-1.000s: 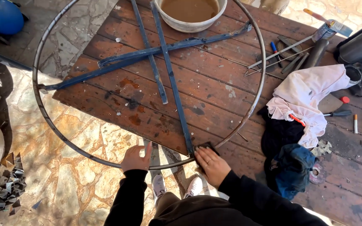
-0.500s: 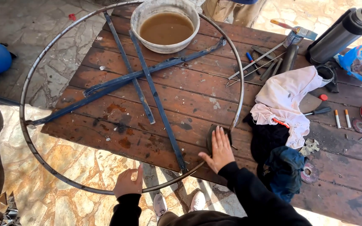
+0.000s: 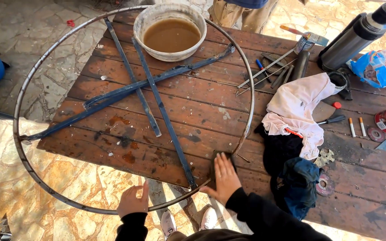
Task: Sanding and cleaning a circular metal frame using a sanding block and cloth
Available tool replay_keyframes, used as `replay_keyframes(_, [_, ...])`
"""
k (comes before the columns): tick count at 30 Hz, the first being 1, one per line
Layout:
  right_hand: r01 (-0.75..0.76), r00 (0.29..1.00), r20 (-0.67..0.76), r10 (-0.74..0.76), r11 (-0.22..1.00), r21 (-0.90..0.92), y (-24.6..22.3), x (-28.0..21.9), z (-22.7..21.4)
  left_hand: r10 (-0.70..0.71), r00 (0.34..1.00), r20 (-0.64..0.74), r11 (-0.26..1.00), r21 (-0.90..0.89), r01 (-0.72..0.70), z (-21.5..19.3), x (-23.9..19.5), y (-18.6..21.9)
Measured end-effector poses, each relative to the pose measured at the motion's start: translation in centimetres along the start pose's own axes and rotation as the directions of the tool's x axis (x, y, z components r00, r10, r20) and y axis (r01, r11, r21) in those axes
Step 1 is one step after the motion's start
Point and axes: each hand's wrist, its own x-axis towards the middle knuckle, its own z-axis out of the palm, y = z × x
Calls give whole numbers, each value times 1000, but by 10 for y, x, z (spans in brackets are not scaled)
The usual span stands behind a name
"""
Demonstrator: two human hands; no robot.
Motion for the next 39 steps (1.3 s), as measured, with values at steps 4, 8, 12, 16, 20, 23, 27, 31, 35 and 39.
replay_keyframes(4, [71, 996, 69, -59, 982, -177, 34, 8, 3, -20, 1000, 11, 1000, -11, 20, 4, 3, -1])
replay_keyframes(8, [-89, 986, 153, 62, 979, 181, 35, 2, 10, -26, 998, 50, 1000, 6, 26, -10, 0, 6])
replay_keyframes(12, [-19, 870, 467, -159, 935, 354, 33, 13, -24, -8, 1000, 7, 999, -54, 8, -4, -2, 2])
replay_keyframes(16, [-202, 821, 570, 35, 951, 233, 92, 29, -3, 125, 973, -193, 987, -72, -141, 4, -7, -2])
replay_keyframes(20, [62, 787, 569, -240, 947, 314, 88, 39, -22, 106, 982, -155, 990, -80, -119, 5, -1, 0])
replay_keyframes(23, [51, 708, 681, -189, 975, 218, 102, 45, -19, 160, 966, -203, 979, -93, -181, 7, -7, -4])
replay_keyframes(27, [121, 638, 695, -332, 935, 335, 80, 34, -41, 249, 931, -268, 960, -59, -273, 9, -5, -6])
replay_keyframes(31, [7, 649, 756, -82, 995, 101, 103, 60, -22, 246, 933, -262, 955, -96, -279, 12, -5, -6])
replay_keyframes(35, [69, 598, 772, -215, 973, 218, 70, 59, -36, 269, 892, -362, 943, -88, -320, 11, -2, -3])
replay_keyframes(39, [68, 661, 750, -37, 998, -11, 92, 72, -7, 330, 852, -407, 911, -99, -400, 5, -4, -1])
